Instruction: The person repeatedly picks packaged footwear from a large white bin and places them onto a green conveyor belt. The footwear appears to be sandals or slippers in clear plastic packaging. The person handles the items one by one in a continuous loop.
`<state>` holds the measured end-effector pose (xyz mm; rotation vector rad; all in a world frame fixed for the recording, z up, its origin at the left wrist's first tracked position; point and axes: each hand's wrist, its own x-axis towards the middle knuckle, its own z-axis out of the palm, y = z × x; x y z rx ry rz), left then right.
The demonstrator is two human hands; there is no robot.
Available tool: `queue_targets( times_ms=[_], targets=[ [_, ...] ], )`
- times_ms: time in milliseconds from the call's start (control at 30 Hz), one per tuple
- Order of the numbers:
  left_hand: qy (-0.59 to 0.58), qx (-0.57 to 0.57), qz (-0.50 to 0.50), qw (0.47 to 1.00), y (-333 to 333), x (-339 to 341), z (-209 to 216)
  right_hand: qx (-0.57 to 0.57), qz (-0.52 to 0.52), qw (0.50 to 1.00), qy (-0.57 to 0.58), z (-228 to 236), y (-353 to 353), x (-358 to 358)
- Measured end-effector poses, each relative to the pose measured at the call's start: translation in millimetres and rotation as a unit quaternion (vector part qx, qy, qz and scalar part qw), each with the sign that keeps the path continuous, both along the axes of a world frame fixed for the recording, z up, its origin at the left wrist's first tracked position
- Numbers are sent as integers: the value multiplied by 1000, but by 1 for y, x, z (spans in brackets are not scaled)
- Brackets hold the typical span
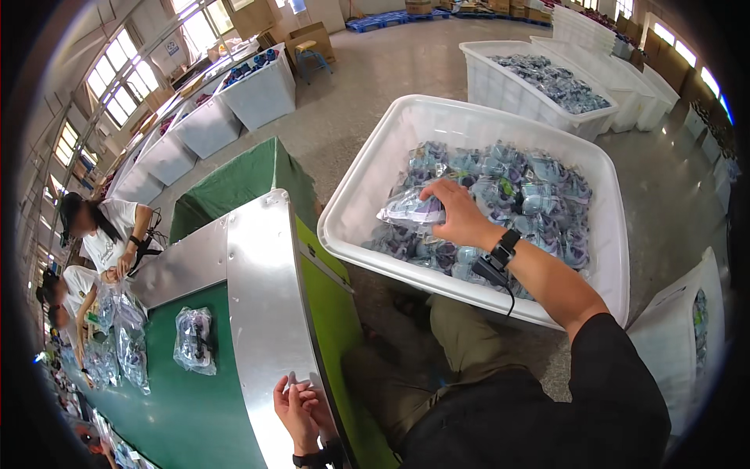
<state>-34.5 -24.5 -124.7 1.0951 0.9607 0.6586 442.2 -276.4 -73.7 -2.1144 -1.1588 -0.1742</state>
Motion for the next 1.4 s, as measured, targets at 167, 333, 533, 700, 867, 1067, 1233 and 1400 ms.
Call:
queue_targets(
  times_ms=[167, 333, 533, 700, 867, 1067, 1233, 1400],
  targets=[
    [-5, 60, -21, 998, -4, -5, -10, -104, 70, 992, 1, -101, -22, 16],
    [-7, 42, -25, 999, -2, -7, -7, -157, 90, 953, 243, -159, -64, 3],
    [27, -8, -75, 997, 11, -7, 8, -166, 77, 920, 346, -123, -69, -16],
    [75, -12, -162, 984, 42, -13, 26, -78, 65, 977, 186, -122, -42, -69],
    [112, 62, -171, 977, 97, -24, 36, -24, -11, 973, 230, -132, -36, -84],
    [300, 275, -18, 913, 181, -42, 31, -36, -23, 995, 95, -126, -31, -96],
    [291, 203, 143, 924, 262, -57, -8, -36, -33, 996, 77, -119, -25, -102],
    [163, 99, 206, 960, 316, -52, -53, -56, -39, 996, 57, -117, -27, -103]
  ],
)
